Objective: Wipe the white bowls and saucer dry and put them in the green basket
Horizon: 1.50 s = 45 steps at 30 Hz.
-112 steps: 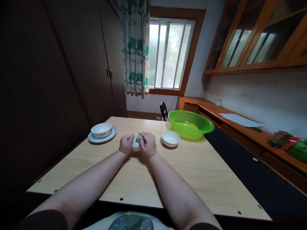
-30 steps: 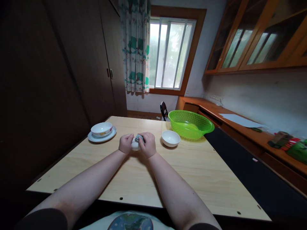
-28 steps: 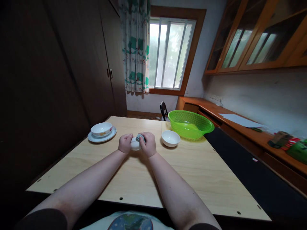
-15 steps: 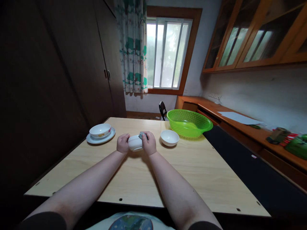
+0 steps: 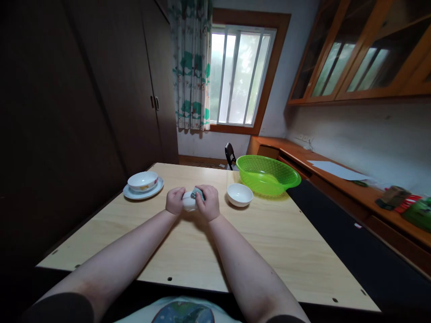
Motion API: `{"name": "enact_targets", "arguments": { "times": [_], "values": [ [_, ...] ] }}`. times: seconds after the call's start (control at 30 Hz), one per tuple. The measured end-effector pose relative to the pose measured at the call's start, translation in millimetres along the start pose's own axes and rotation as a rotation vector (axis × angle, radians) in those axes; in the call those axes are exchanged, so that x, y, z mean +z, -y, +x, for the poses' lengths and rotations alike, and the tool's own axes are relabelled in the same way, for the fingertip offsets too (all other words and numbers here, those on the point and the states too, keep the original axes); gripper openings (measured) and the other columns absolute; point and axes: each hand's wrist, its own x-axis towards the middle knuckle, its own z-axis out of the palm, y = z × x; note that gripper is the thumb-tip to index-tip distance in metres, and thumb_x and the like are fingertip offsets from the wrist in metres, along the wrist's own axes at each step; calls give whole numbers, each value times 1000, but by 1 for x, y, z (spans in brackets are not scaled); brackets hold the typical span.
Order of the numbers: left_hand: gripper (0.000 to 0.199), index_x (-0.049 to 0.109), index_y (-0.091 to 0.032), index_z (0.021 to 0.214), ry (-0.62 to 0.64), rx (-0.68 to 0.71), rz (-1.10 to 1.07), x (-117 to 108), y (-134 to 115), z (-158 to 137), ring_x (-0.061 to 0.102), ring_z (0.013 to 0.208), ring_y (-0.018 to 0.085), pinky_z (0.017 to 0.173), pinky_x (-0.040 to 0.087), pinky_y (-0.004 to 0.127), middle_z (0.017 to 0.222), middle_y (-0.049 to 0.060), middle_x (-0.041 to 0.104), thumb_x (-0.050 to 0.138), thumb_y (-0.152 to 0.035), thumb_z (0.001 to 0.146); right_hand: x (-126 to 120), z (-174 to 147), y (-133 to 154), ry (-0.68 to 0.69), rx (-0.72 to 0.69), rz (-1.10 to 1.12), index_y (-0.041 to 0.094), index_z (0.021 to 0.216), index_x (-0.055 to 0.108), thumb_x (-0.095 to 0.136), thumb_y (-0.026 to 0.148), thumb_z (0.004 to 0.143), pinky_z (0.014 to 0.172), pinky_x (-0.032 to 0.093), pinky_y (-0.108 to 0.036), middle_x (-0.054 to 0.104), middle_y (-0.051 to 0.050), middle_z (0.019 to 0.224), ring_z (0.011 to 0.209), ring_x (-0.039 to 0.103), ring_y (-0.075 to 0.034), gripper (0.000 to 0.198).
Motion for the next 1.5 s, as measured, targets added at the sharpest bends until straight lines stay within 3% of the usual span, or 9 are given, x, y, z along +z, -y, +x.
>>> {"name": "enact_targets", "arguments": {
  "times": [0.6,0.9,1.13,1.3,1.5],
  "values": [
    [36,44,-20,46,-97,6,-169,0,0,3,35,46,12,46,29,27,46,-2,38,45,-39,77,11,-3,-20,-135,311,323,19,94,62,43,37,88,77,46,-32,66,-7,92,87,59,-19,27],
    [38,46,-19,49,-32,-12,-12,0,6,4,37,47,11,48,28,25,46,-3,39,44,-38,81,4,-4,-18,-16,256,117,20,66,50,36,33,89,58,36,-27,52,-1,62,64,49,-15,29],
    [38,44,-19,50,23,-12,73,0,5,6,37,49,11,50,28,25,47,-3,38,44,-42,81,2,-3,-17,0,288,65,21,56,39,36,33,88,51,27,-26,42,3,53,54,40,-13,33],
    [39,43,-19,50,94,-2,42,-1,5,8,36,49,11,50,28,25,48,-4,37,43,-43,80,-1,-1,-15,26,255,-10,21,56,40,36,32,87,51,26,-25,42,2,51,53,41,-13,33],
    [36,48,-18,53,243,65,133,0,4,5,40,52,12,51,29,25,50,-3,42,43,-40,81,1,-4,-13,132,108,-191,20,57,49,41,31,85,53,26,-27,51,-1,54,54,43,-13,32]
  ]
}}
